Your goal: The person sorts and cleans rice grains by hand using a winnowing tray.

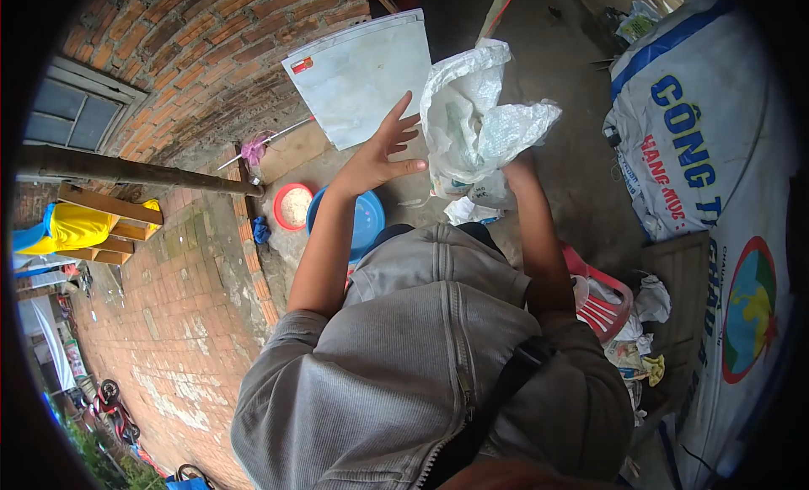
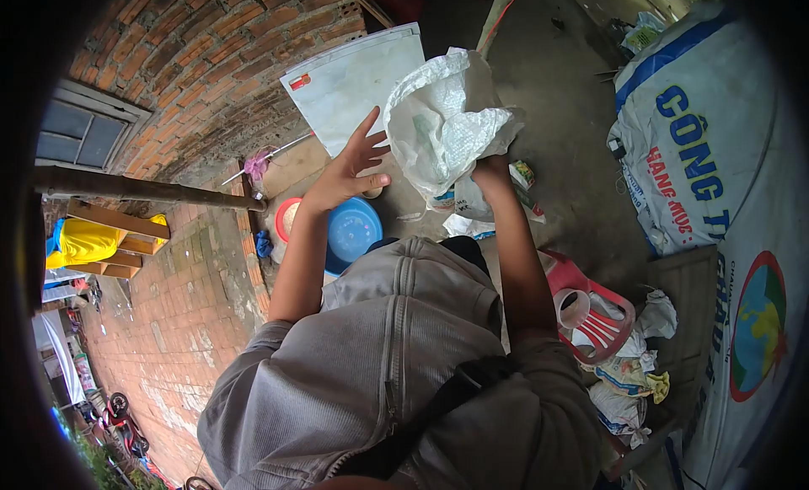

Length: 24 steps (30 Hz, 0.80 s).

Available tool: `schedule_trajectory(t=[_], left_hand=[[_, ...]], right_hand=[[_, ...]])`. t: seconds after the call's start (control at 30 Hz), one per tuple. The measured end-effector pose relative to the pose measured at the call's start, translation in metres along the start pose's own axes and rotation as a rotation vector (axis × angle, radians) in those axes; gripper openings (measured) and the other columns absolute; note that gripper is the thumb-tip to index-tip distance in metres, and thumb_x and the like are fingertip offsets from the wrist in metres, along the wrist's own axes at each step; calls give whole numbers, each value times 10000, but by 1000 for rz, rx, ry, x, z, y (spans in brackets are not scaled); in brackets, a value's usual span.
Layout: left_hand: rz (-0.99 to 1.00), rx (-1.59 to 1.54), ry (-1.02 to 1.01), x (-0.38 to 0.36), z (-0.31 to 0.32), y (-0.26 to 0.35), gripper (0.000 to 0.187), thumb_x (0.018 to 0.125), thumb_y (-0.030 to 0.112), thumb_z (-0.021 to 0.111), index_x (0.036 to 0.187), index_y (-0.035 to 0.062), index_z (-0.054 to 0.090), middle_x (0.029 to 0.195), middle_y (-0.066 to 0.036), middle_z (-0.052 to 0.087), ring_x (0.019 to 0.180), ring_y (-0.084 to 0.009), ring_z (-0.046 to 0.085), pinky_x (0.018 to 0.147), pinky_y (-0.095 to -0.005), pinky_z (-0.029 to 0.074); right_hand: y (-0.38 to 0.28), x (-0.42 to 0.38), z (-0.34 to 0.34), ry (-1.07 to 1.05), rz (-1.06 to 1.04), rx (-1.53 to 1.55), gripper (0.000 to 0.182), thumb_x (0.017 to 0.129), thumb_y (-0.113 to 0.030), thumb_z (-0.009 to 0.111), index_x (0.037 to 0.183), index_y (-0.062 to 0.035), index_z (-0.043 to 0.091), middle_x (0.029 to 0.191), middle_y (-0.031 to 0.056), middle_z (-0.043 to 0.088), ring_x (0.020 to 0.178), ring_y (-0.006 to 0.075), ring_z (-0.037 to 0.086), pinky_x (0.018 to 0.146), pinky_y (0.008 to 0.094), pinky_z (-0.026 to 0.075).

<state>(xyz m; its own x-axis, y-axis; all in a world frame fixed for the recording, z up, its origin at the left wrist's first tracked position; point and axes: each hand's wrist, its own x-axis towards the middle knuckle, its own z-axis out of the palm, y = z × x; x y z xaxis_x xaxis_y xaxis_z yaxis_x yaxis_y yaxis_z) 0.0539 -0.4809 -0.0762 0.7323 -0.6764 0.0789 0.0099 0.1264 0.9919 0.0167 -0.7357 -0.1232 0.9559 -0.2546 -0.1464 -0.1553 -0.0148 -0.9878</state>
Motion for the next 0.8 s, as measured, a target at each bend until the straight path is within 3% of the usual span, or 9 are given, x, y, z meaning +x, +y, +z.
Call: schedule_trajectory(t=[0.07, 0.3, 0.37, 0.4, 0.5, 0.53, 0.6, 0.7, 0.8], left_hand=[[-171, 321, 94, -7, -1, 2, 1069, 698, 312, 791, 1468, 213, 55, 1426, -221, 306, 1299, -397, 323, 1025, -486, 316], [-275, 321, 55, -5, 9, -9, 1090, 680, 358, 795, 1466, 210, 56, 1435, -230, 282, 1299, -429, 307, 1026, -524, 298], [-150, 301, 40, 2, 14, -18, 987, 705, 259, 793, 1448, 117, 159, 1379, -170, 388, 1279, -291, 361, 1049, -405, 294], [-149, 301, 40, 6, 18, -17, 987, 705, 259, 793, 1448, 117, 159, 1379, -170, 388, 1279, -291, 361, 1049, -405, 294], [-163, 183, -26, 13, 30, -11, 1001, 655, 269, 825, 1421, 79, 209, 1352, -143, 410, 1233, -281, 406, 1028, -380, 328], [-130, 195, -55, 14, 33, -10, 926, 649, 244, 828, 1378, 58, 287, 1309, -121, 453, 1196, -246, 430, 1015, -353, 338], [8, 224, -30, 16, 40, -17, 777, 630, 212, 829, 1278, 28, 440, 1210, -95, 543, 1129, -208, 482, 980, -333, 365], [59, 428, 26, 23, 43, -27, 816, 642, 128, 808, 1317, -6, 370, 1277, -91, 484, 1186, -219, 431, 1028, -349, 317], [-23, 279, 234, 20, 50, -50, 744, 619, 58, 776, 1270, -4, 421, 1180, -89, 539, 1084, -203, 511, 946, -338, 397]], right_hand=[[4, 4, -15, 47, 27, 87, 560, 769, -89, 681, 1280, -39, 460, 1256, 73, 524, 1140, 177, 493, 954, 301, 376], [20, 7, -20, 27, 11, 123, 560, 758, -84, 690, 1267, -35, 462, 1239, 75, 530, 1125, 181, 503, 951, 303, 382], [34, 9, -14, -48, -36, -40, 537, 763, -105, 693, 1242, -28, 464, 1210, 87, 540, 1120, 192, 508, 948, 314, 389], [75, 27, -16, -165, -182, -122, 519, 758, -120, 700, 1212, -27, 468, 1183, 98, 549, 1110, 197, 515, 939, 329, 402], [85, 23, 6, -184, -540, -444, 602, 681, -181, 754, 1190, -27, 472, 1152, 126, 564, 1060, 255, 552, 901, 348, 428], [83, 25, 8, -398, -405, -475, 679, 631, -225, 785, 1197, -31, 465, 1158, 145, 551, 1069, 280, 543, 907, 360, 420], [76, 16, 20, -388, -545, -296, 605, 659, -218, 769, 1173, -33, 508, 1175, 134, 550, 1114, 259, 516, 939, 356, 401], [60, 8, 21, -365, -498, -183, 568, 705, -199, 743, 1196, -32, 509, 1204, 127, 545, 1144, 247, 499, 958, 348, 390], [48, -11, 10, -440, -370, -66, 560, 724, -189, 728, 1211, -32, 501, 1216, 125, 541, 1152, 243, 493, 965, 346, 386]])
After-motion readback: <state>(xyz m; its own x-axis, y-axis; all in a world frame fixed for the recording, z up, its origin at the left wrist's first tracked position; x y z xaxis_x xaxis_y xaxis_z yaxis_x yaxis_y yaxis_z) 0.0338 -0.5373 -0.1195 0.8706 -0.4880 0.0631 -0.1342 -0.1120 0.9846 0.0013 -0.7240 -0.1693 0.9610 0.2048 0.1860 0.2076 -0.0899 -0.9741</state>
